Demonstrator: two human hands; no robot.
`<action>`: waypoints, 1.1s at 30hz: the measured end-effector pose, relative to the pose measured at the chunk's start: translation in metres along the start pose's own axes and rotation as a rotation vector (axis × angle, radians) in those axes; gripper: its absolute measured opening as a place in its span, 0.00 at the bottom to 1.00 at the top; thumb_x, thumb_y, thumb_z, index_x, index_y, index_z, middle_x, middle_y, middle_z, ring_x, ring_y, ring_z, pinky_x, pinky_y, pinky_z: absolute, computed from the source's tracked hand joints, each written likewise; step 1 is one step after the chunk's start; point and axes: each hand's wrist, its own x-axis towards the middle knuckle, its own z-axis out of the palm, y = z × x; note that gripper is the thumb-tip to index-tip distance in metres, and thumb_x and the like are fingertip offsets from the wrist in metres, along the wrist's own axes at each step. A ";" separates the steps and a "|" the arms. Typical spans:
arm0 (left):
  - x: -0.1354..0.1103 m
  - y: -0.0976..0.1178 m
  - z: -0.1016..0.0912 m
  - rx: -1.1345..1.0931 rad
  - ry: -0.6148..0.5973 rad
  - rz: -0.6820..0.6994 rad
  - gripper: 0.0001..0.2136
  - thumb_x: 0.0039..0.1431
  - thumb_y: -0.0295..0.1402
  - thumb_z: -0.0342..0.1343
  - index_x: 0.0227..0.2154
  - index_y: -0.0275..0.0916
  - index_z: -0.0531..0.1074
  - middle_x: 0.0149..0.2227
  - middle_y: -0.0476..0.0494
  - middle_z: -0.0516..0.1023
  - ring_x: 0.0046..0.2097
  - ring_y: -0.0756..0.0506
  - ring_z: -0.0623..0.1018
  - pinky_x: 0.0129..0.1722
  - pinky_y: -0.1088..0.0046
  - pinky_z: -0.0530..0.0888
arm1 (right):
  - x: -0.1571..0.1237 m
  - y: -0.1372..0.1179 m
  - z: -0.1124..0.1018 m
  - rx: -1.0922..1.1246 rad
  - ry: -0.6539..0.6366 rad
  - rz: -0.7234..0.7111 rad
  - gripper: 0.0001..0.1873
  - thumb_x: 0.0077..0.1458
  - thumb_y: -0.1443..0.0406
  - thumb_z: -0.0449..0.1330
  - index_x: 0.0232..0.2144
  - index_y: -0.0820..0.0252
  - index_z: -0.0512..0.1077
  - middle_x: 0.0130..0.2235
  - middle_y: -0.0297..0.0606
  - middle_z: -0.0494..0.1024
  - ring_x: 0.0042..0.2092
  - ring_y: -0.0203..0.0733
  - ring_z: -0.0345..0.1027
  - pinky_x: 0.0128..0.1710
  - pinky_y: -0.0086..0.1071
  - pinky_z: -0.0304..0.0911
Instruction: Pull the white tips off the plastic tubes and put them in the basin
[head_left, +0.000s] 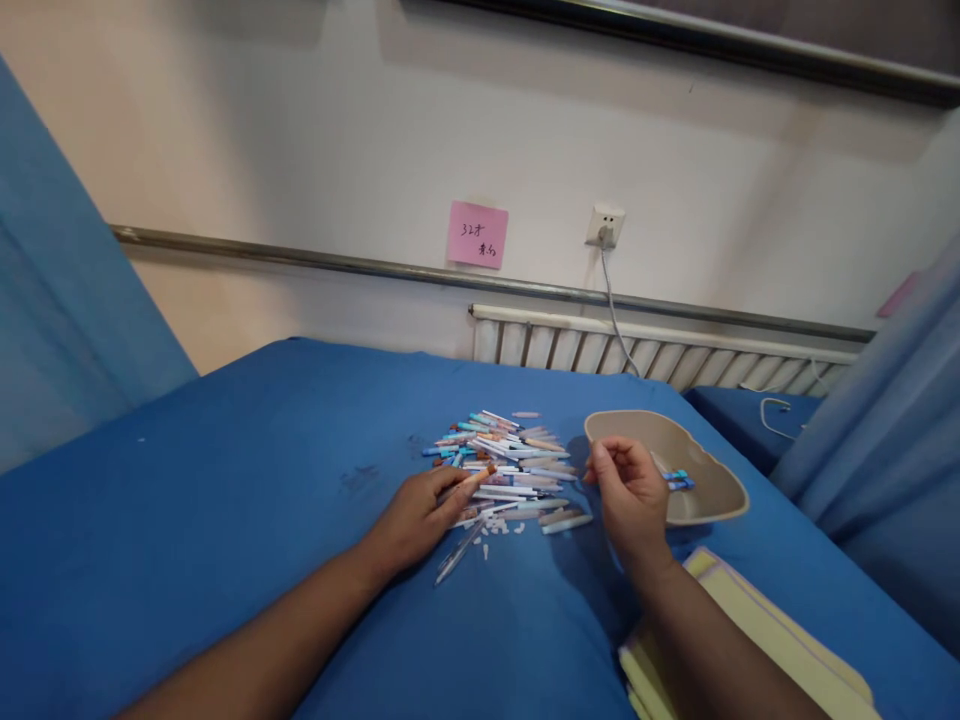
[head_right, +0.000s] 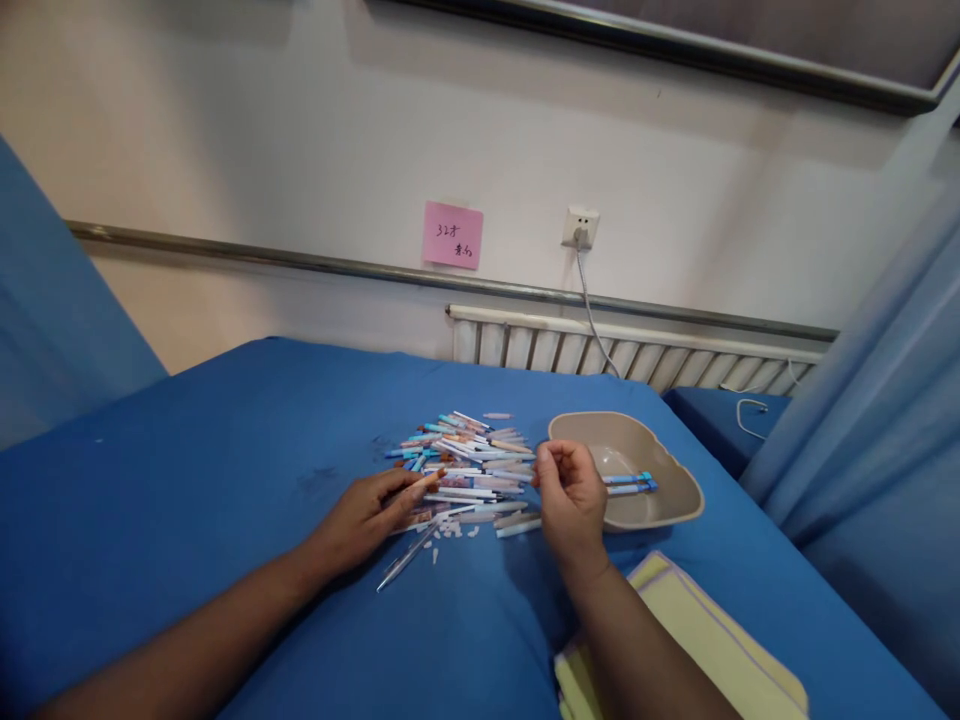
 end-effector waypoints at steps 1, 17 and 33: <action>0.000 -0.001 0.001 -0.022 0.013 -0.020 0.18 0.61 0.45 0.43 0.40 0.41 0.74 0.36 0.47 0.76 0.38 0.46 0.73 0.37 0.76 0.66 | 0.001 0.001 -0.001 -0.005 0.003 -0.001 0.09 0.53 0.59 0.57 0.33 0.60 0.66 0.25 0.30 0.69 0.25 0.32 0.63 0.26 0.26 0.61; 0.003 -0.003 0.009 -0.243 0.143 -0.218 0.19 0.55 0.49 0.45 0.24 0.38 0.68 0.17 0.55 0.62 0.20 0.51 0.63 0.19 0.79 0.59 | -0.017 0.012 0.008 -0.491 -0.873 -0.212 0.11 0.56 0.70 0.52 0.39 0.57 0.72 0.38 0.38 0.74 0.40 0.38 0.67 0.41 0.30 0.61; 0.006 -0.013 0.011 -0.294 0.145 -0.260 0.19 0.54 0.51 0.47 0.24 0.37 0.67 0.18 0.55 0.62 0.19 0.52 0.63 0.17 0.80 0.59 | -0.029 -0.001 0.014 -0.635 -1.063 -0.204 0.05 0.55 0.70 0.54 0.33 0.59 0.70 0.38 0.37 0.69 0.42 0.37 0.62 0.42 0.29 0.57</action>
